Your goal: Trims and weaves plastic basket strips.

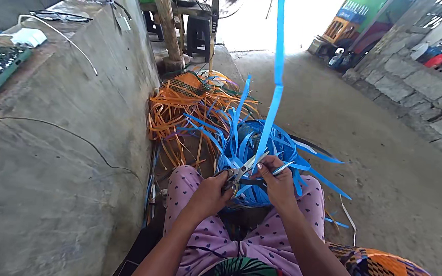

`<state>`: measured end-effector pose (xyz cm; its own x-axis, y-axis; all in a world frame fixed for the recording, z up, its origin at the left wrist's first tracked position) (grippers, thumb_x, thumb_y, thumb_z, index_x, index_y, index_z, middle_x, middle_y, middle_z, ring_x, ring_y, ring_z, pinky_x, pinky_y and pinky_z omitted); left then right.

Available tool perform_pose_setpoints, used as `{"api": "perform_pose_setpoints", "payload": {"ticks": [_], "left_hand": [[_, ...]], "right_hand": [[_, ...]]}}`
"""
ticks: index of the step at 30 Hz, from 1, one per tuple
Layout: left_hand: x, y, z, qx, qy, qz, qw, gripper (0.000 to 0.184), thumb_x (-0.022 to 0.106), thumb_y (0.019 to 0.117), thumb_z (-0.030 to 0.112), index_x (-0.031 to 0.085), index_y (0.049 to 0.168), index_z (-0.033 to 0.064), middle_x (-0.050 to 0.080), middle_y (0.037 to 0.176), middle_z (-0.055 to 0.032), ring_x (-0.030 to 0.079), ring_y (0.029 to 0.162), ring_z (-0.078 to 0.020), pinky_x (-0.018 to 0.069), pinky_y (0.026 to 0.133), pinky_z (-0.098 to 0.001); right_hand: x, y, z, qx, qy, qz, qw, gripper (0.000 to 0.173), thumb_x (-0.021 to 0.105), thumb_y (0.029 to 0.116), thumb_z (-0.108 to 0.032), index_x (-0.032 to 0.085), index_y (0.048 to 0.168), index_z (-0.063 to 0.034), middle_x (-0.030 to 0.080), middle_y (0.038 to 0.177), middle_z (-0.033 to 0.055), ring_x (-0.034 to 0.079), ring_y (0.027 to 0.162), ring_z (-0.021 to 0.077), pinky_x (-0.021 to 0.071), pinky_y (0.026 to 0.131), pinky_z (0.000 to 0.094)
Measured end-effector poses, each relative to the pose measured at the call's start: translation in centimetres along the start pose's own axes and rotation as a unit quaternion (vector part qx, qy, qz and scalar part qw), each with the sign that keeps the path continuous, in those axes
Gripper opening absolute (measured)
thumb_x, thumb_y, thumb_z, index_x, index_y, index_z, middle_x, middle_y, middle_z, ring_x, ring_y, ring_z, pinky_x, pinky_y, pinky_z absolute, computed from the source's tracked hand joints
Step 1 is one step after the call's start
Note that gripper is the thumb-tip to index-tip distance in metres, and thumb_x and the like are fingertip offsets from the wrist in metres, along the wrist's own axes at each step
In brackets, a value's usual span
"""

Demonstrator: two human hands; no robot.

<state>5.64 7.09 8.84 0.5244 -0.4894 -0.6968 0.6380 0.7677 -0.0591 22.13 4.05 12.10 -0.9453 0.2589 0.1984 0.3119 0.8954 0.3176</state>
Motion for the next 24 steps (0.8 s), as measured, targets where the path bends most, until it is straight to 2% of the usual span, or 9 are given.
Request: {"api": "perform_pose_setpoints", "payload": {"ticks": [5, 9, 12, 15, 17, 19, 21, 23, 24], "left_hand": [[-0.3, -0.5, -0.9, -0.050, 0.037, -0.056, 0.997, 0.030, 0.057, 0.1012, 0.021, 0.062, 0.120, -0.0022, 0.067, 0.092, -0.0196, 0.067, 0.086, -0.0353, 0.0524, 0.081, -0.0538], [0.6, -0.7, -0.7, -0.054, 0.049, -0.089, 0.993, 0.029, 0.056, 0.1027, 0.020, 0.061, 0.119, -0.0034, 0.066, 0.092, -0.0209, 0.067, 0.087, -0.0365, 0.0518, 0.082, -0.0535], [0.7, -0.7, -1.0, -0.054, 0.050, -0.087, 0.993, 0.028, 0.054, 0.1026, 0.017, 0.061, 0.119, -0.0037, 0.066, 0.090, -0.0204, 0.066, 0.084, -0.0353, 0.0518, 0.079, -0.0524], [-0.9, -0.5, -2.1, -0.082, 0.041, -0.029, 0.995, 0.028, 0.055, 0.1016, 0.016, 0.063, 0.120, -0.0036, 0.068, 0.091, -0.0205, 0.068, 0.085, -0.0347, 0.0533, 0.080, -0.0533], [-2.3, -0.4, -2.2, -0.110, 0.005, 0.027, 0.994, 0.031, 0.055, 0.1024, 0.016, 0.061, 0.126, -0.0032, 0.069, 0.095, -0.0192, 0.069, 0.085, -0.0315, 0.0543, 0.081, -0.0508], [-2.8, 0.1, -1.9, -0.118, -0.069, 0.059, 0.989, 0.030, 0.055, 0.1040, 0.016, 0.058, 0.130, 0.0015, 0.071, 0.098, -0.0096, 0.071, 0.079, -0.0171, 0.0597, 0.074, -0.0360], [-2.1, 0.9, -1.3, -0.097, -0.173, 0.060, 0.978, 0.031, 0.059, 0.1027, 0.019, 0.056, 0.129, 0.0031, 0.070, 0.099, -0.0047, 0.070, 0.077, -0.0089, 0.0587, 0.069, -0.0263], [-1.2, 1.8, -0.6, -0.075, -0.189, 0.049, 0.978, 0.039, 0.068, 0.0968, 0.028, 0.057, 0.126, 0.0038, 0.066, 0.096, -0.0025, 0.063, 0.078, -0.0074, 0.0535, 0.071, -0.0259], [-0.9, 2.2, -0.2, -0.073, -0.161, 0.040, 0.983, 0.044, 0.071, 0.0937, 0.031, 0.058, 0.126, 0.0033, 0.064, 0.095, -0.0038, 0.061, 0.079, -0.0100, 0.0527, 0.073, -0.0294]], "right_hand": [[-0.7, -1.0, 1.1, 0.067, -0.044, -0.002, 0.997, 0.016, 0.054, 0.0992, -0.002, 0.066, 0.109, 0.0034, 0.072, 0.086, 0.0020, 0.072, 0.071, 0.0104, 0.0638, 0.070, 0.0274], [-0.8, -1.2, 1.8, 0.110, -0.048, -0.005, 0.993, 0.004, 0.061, 0.0966, 0.000, 0.064, 0.097, 0.0009, 0.071, 0.081, 0.0023, 0.072, 0.069, 0.0120, 0.0644, 0.068, 0.0285], [-1.0, -1.8, 2.2, 0.120, -0.028, 0.013, 0.992, 0.009, 0.059, 0.0973, 0.001, 0.061, 0.089, -0.0026, 0.070, 0.076, 0.0019, 0.073, 0.066, 0.0132, 0.0647, 0.067, 0.0298], [-1.1, -3.0, 2.4, 0.108, -0.015, 0.024, 0.994, 0.010, 0.058, 0.0981, 0.000, 0.059, 0.090, -0.0040, 0.072, 0.077, 0.0032, 0.074, 0.069, 0.0144, 0.0648, 0.070, 0.0307], [-0.9, -4.3, 2.6, 0.098, -0.017, 0.025, 0.995, 0.007, 0.058, 0.0978, -0.001, 0.060, 0.092, -0.0041, 0.074, 0.079, 0.0030, 0.074, 0.072, 0.0143, 0.0644, 0.072, 0.0308], [-0.5, -5.7, 2.8, 0.078, -0.021, 0.027, 0.996, 0.006, 0.059, 0.0958, -0.001, 0.062, 0.093, -0.0052, 0.074, 0.084, 0.0003, 0.074, 0.076, 0.0106, 0.0627, 0.074, 0.0283], [0.2, -6.9, 2.9, 0.049, -0.034, 0.022, 0.998, 0.004, 0.062, 0.0929, -0.003, 0.064, 0.090, -0.0057, 0.071, 0.089, -0.0018, 0.071, 0.080, 0.0058, 0.0615, 0.074, 0.0247], [1.0, -7.8, 2.8, 0.008, -0.071, 0.005, 0.997, 0.007, 0.066, 0.0910, -0.008, 0.065, 0.085, -0.0042, 0.067, 0.092, -0.0003, 0.066, 0.081, 0.0009, 0.0578, 0.072, 0.0182], [1.4, -8.1, 2.6, -0.018, -0.095, -0.007, 0.995, 0.009, 0.067, 0.0903, -0.008, 0.066, 0.084, -0.0016, 0.066, 0.093, 0.0024, 0.064, 0.081, -0.0004, 0.0560, 0.071, 0.0150]]}}
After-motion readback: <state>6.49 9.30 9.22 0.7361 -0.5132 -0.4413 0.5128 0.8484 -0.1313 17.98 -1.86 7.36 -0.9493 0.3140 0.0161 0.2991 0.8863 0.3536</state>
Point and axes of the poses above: each hand's wrist, its own y-axis towards the middle knuckle, its own x-axis out of the palm, z = x × y, the point moved 10 cm from there along y, towards the middle knuckle
